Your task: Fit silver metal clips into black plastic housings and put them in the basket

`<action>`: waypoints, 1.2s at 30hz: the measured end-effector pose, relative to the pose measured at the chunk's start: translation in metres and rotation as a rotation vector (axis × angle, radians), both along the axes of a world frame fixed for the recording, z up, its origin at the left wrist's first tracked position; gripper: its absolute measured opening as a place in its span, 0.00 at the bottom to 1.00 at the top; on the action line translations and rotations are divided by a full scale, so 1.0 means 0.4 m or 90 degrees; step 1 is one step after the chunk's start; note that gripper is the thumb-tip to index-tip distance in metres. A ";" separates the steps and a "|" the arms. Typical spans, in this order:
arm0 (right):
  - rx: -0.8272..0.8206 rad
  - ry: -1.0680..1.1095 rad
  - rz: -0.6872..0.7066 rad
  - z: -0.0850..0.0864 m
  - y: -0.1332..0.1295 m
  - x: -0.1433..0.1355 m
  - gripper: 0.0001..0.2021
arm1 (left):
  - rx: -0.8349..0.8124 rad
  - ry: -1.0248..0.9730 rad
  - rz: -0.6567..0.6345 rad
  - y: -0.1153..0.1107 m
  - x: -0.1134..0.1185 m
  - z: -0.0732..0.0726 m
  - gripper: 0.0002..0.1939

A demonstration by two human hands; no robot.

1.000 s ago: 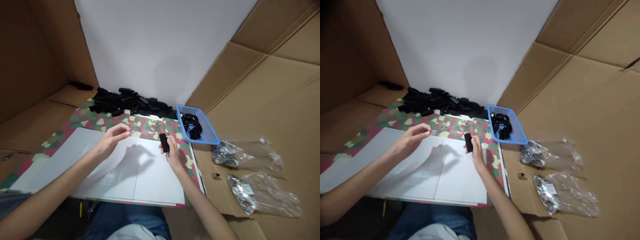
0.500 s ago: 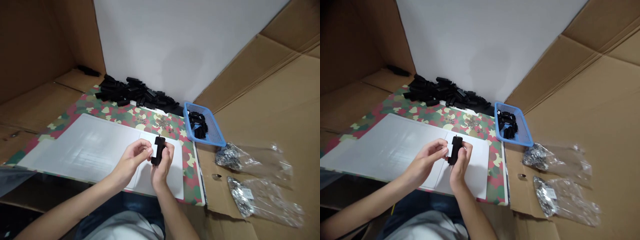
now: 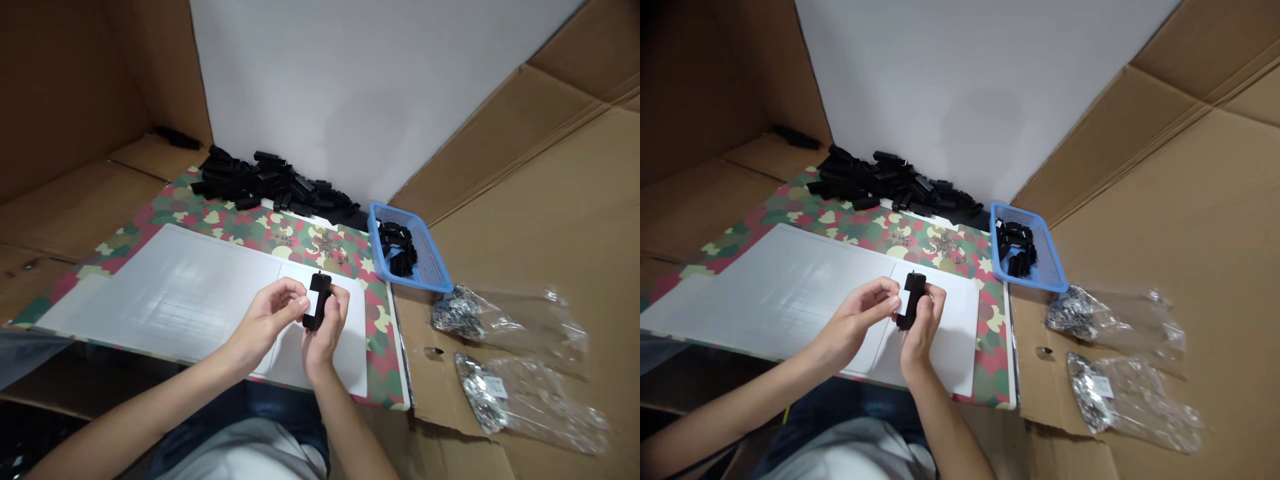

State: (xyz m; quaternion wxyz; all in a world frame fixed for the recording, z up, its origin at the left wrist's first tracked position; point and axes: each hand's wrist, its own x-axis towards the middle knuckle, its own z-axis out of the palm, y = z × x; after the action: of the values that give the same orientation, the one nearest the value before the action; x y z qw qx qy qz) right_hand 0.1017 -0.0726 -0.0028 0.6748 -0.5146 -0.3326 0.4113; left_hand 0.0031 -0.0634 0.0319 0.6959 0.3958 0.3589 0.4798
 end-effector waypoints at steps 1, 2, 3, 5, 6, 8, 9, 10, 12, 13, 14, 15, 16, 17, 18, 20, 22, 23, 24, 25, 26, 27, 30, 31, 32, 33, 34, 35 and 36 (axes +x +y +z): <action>0.000 0.002 0.003 0.001 -0.001 0.000 0.15 | 0.000 0.002 -0.001 0.000 0.000 0.001 0.10; -0.001 0.006 0.005 0.002 -0.001 0.001 0.14 | 0.000 0.005 -0.002 0.001 0.000 0.003 0.10; -0.001 0.011 0.008 0.002 -0.001 0.001 0.14 | 0.000 0.008 -0.003 0.001 -0.001 0.004 0.11; 0.002 0.019 0.015 0.001 0.000 0.002 0.14 | 0.002 0.012 -0.005 0.002 -0.002 0.007 0.11; 0.004 0.020 0.017 0.000 0.001 0.003 0.14 | 0.003 0.013 -0.006 0.002 -0.002 0.008 0.12; 0.010 0.017 0.019 -0.001 0.001 0.004 0.14 | 0.003 0.014 -0.004 0.003 -0.001 0.009 0.12; 0.011 0.016 0.019 -0.002 0.002 0.004 0.14 | 0.004 0.016 -0.002 0.003 0.000 0.009 0.12; 0.012 0.015 0.017 -0.002 0.002 0.005 0.14 | 0.003 0.019 -0.001 0.002 0.001 0.009 0.12; 0.009 0.017 0.010 -0.005 0.002 0.006 0.14 | 0.000 0.026 0.006 -0.001 0.005 0.010 0.12; 0.007 0.018 0.006 -0.008 0.002 0.007 0.14 | -0.002 0.030 0.011 -0.002 0.007 0.010 0.12; 0.005 0.016 0.000 -0.010 0.002 0.008 0.15 | -0.003 0.036 0.020 -0.004 0.010 0.010 0.12; 0.003 0.010 -0.006 -0.012 0.002 0.008 0.15 | -0.003 0.043 0.029 -0.006 0.012 0.011 0.12; 0.001 0.003 -0.011 -0.014 0.003 0.009 0.15 | -0.003 0.052 0.038 -0.007 0.014 0.012 0.12; 0.000 -0.004 -0.012 -0.015 0.003 0.009 0.15 | -0.002 0.061 0.045 -0.008 0.016 0.013 0.13; -0.002 -0.011 -0.012 -0.015 0.003 0.008 0.15 | -0.001 0.069 0.048 -0.009 0.019 0.013 0.12; -0.007 -0.014 -0.007 -0.013 0.003 0.008 0.14 | 0.011 0.089 0.053 -0.010 0.022 0.013 0.12; -0.006 -0.006 -0.004 -0.008 0.003 0.008 0.14 | 0.057 0.139 0.066 -0.009 0.024 0.008 0.10; -0.005 -0.002 -0.005 -0.005 0.002 0.008 0.13 | 0.097 0.181 0.078 -0.009 0.023 0.005 0.09; -0.003 0.003 -0.003 -0.003 0.001 0.008 0.13 | 0.144 0.232 0.096 -0.008 0.021 0.001 0.08; -0.003 0.012 0.004 0.000 0.000 0.010 0.13 | 0.190 0.285 0.119 -0.006 0.018 -0.004 0.08; -0.007 0.026 0.016 0.003 -0.001 0.011 0.13 | 0.229 0.331 0.140 -0.002 0.013 -0.009 0.07; -0.015 0.045 0.036 0.006 -0.004 0.013 0.13 | 0.263 0.363 0.156 0.002 0.007 -0.013 0.08; -0.052 0.118 0.149 0.018 -0.012 0.019 0.13 | 0.344 0.371 0.122 0.022 -0.015 -0.019 0.22; -0.063 0.135 0.189 0.022 -0.015 0.021 0.13 | 0.367 0.354 0.089 0.029 -0.021 -0.020 0.24; -0.070 0.146 0.221 0.026 -0.018 0.023 0.14 | 0.383 0.335 0.055 0.035 -0.026 -0.020 0.24; -0.073 0.152 0.241 0.030 -0.021 0.024 0.14 | 0.388 0.318 0.025 0.040 -0.030 -0.020 0.23; -0.074 0.154 0.248 0.032 -0.023 0.025 0.14 | 0.381 0.302 0.005 0.044 -0.032 -0.020 0.21; -0.073 0.153 0.247 0.034 -0.025 0.026 0.14 | 0.367 0.285 -0.008 0.045 -0.032 -0.022 0.19; -0.072 0.152 0.243 0.035 -0.026 0.027 0.14 | 0.348 0.270 -0.016 0.045 -0.032 -0.024 0.18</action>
State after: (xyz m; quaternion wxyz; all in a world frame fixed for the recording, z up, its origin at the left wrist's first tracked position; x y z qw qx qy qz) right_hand 0.1124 -0.0829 0.0110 0.5892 -0.4271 -0.3185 0.6074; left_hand -0.0096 -0.0452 0.0221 0.4801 0.6630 0.3488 0.4564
